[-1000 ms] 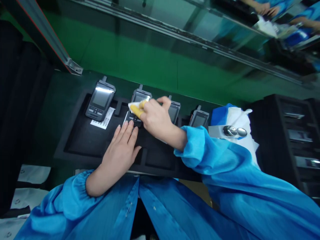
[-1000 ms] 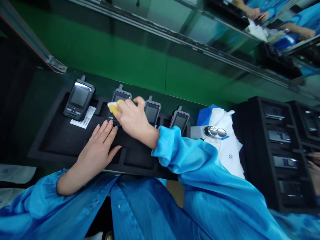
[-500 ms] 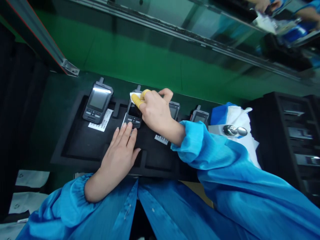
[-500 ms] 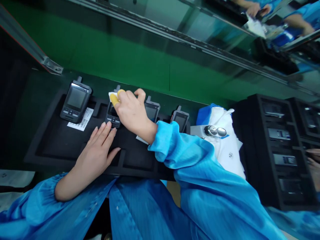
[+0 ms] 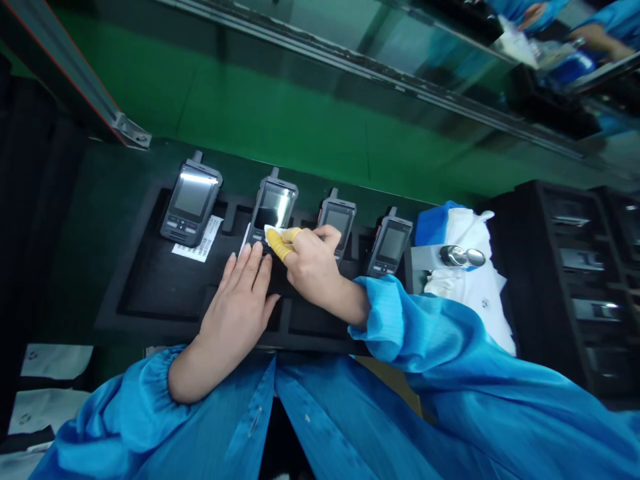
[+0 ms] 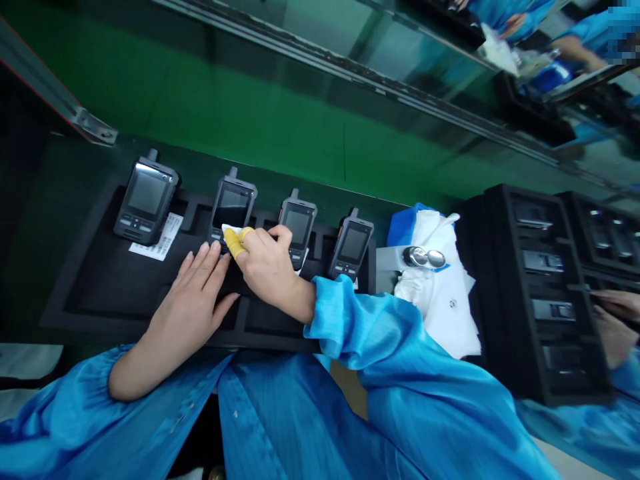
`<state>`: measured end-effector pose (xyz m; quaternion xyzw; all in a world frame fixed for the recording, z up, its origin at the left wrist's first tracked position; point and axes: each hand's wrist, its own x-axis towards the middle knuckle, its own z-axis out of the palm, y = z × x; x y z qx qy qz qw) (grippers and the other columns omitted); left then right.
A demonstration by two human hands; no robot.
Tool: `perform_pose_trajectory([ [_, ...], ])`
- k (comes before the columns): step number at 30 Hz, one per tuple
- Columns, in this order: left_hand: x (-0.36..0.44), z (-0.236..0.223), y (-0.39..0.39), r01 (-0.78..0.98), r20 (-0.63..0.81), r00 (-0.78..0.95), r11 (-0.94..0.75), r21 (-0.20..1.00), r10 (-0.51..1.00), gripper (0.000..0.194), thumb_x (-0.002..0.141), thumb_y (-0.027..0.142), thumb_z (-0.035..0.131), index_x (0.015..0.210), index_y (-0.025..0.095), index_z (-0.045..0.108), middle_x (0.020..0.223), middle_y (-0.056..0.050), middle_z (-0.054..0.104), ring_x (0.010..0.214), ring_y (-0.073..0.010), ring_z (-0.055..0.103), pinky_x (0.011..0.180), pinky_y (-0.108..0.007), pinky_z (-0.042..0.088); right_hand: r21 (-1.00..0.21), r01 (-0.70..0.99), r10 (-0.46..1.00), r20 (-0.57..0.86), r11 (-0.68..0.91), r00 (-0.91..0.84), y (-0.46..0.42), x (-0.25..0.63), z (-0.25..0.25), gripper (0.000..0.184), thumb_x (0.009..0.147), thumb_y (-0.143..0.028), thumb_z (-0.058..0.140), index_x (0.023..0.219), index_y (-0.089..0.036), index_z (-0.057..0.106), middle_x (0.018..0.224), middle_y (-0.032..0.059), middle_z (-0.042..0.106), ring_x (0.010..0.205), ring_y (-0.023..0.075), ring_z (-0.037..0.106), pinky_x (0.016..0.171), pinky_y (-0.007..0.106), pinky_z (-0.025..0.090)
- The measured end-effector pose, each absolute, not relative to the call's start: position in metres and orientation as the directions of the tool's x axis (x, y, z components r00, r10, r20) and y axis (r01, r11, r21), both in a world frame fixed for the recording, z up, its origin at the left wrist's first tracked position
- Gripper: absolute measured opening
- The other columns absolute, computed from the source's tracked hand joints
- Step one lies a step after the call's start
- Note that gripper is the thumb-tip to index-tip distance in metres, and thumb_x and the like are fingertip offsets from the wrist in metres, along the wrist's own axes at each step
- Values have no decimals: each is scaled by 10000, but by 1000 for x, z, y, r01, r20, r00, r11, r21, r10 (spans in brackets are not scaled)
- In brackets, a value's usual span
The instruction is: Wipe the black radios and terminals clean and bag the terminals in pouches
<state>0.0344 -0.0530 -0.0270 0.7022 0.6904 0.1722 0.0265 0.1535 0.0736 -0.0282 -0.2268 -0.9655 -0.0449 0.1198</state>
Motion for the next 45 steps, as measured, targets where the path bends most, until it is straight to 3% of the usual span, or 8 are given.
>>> perform_pose_trajectory([
  [4,34,-30,-53,952,186,-22,-36,303,982,504,943,241,483,1383,-4,460,1475,-267,434,1399,-370,399,1146,-559,356,-34,414,413,175,910,-894,75,148,-20,322,933,-141,434,929,-229,744,889,39,641,859,168,472,793,383,171],
  [11,33,-28,-53,948,189,-28,-34,317,982,474,945,223,472,1363,0,482,1474,-278,430,1400,-380,394,1133,-573,366,-41,648,643,191,760,-742,118,124,-3,399,927,-112,354,1082,-239,699,1018,62,607,957,219,469,829,411,182],
  [16,37,-32,-53,934,196,-46,-27,357,980,474,944,232,473,1363,10,479,1476,-273,431,1409,-366,387,1144,-573,350,-8,454,451,121,891,-884,91,133,-17,354,930,-137,386,887,-210,730,883,47,612,880,185,467,805,398,178],
  [23,3,-17,-65,893,441,-240,18,450,865,316,973,272,450,1162,99,634,1233,-170,680,1212,-271,614,1131,-504,405,-111,444,456,301,889,-838,104,117,15,390,889,-109,405,1115,-267,681,999,45,607,966,215,484,830,419,194],
  [28,-33,-18,-75,872,319,-420,279,403,850,406,966,315,460,1291,93,562,1399,-231,545,1345,-360,483,1138,-627,317,-159,434,462,333,887,-822,118,61,21,399,935,-146,343,1161,-279,643,992,42,557,975,218,457,860,446,201],
  [35,-27,-31,-76,894,253,-370,267,361,894,427,974,283,433,1312,42,535,1430,-278,490,1375,-384,435,1123,-595,354,-51,414,415,201,909,-887,98,34,-7,360,948,-146,341,1041,-224,680,967,65,560,912,212,436,833,421,211],
  [40,-25,-32,-77,892,255,-369,264,367,894,435,977,267,425,1327,29,522,1431,-288,481,1371,-388,438,1128,-601,344,46,226,218,130,973,-967,71,41,-11,385,971,-154,342,897,-204,716,833,55,573,859,186,444,831,408,204],
  [45,-25,-30,-75,893,244,-371,272,359,896,428,978,259,421,1318,22,528,1420,-292,490,1370,-396,436,1123,-610,348,14,361,353,182,932,-918,94,16,-3,381,985,-158,312,909,-202,682,906,62,572,890,196,467,847,424,223],
])
